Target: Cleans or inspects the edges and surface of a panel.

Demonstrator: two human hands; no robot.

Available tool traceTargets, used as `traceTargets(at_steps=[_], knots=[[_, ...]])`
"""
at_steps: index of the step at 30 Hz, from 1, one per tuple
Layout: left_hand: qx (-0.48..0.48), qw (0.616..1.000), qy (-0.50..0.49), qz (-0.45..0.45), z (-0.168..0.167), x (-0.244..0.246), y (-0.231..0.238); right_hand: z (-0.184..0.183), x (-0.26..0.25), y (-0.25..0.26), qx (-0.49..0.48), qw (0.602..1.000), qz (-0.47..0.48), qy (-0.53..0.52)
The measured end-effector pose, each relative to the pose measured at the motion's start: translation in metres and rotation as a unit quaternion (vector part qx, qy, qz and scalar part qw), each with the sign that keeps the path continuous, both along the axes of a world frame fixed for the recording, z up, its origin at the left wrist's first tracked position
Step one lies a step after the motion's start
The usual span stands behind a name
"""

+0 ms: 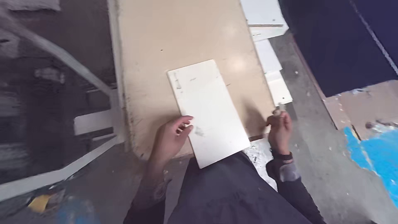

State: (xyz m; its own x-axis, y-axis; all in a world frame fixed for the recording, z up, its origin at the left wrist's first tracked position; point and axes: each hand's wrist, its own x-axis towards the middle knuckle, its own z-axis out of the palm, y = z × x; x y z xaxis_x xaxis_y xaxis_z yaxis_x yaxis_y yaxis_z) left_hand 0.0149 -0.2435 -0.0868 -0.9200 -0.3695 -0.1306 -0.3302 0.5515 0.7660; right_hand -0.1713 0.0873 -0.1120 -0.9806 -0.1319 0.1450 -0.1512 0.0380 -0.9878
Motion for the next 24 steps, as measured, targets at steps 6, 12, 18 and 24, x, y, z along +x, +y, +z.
traceTargets(at_steps=[6, 12, 18, 24], knots=[[-0.053, 0.996, -0.014, -0.076, -0.023, 0.015, 0.032, 0.008, 0.017, -0.019, -0.086, 0.993, 0.019, -0.073], [-0.131, 0.99, 0.053, -0.019, -0.041, 0.007, 0.046, 0.013, 0.046, -0.071, 0.046, 0.977, 0.201, -0.045], [0.0, 0.975, 0.224, 0.01, -0.022, -0.011, 0.068, 0.015, 0.083, -0.106, 0.074, 0.959, 0.27, -0.053], [0.043, 0.976, 0.213, 0.003, -0.018, -0.03, 0.084, 0.021, 0.078, -0.101, 0.034, 0.942, 0.303, -0.141]])
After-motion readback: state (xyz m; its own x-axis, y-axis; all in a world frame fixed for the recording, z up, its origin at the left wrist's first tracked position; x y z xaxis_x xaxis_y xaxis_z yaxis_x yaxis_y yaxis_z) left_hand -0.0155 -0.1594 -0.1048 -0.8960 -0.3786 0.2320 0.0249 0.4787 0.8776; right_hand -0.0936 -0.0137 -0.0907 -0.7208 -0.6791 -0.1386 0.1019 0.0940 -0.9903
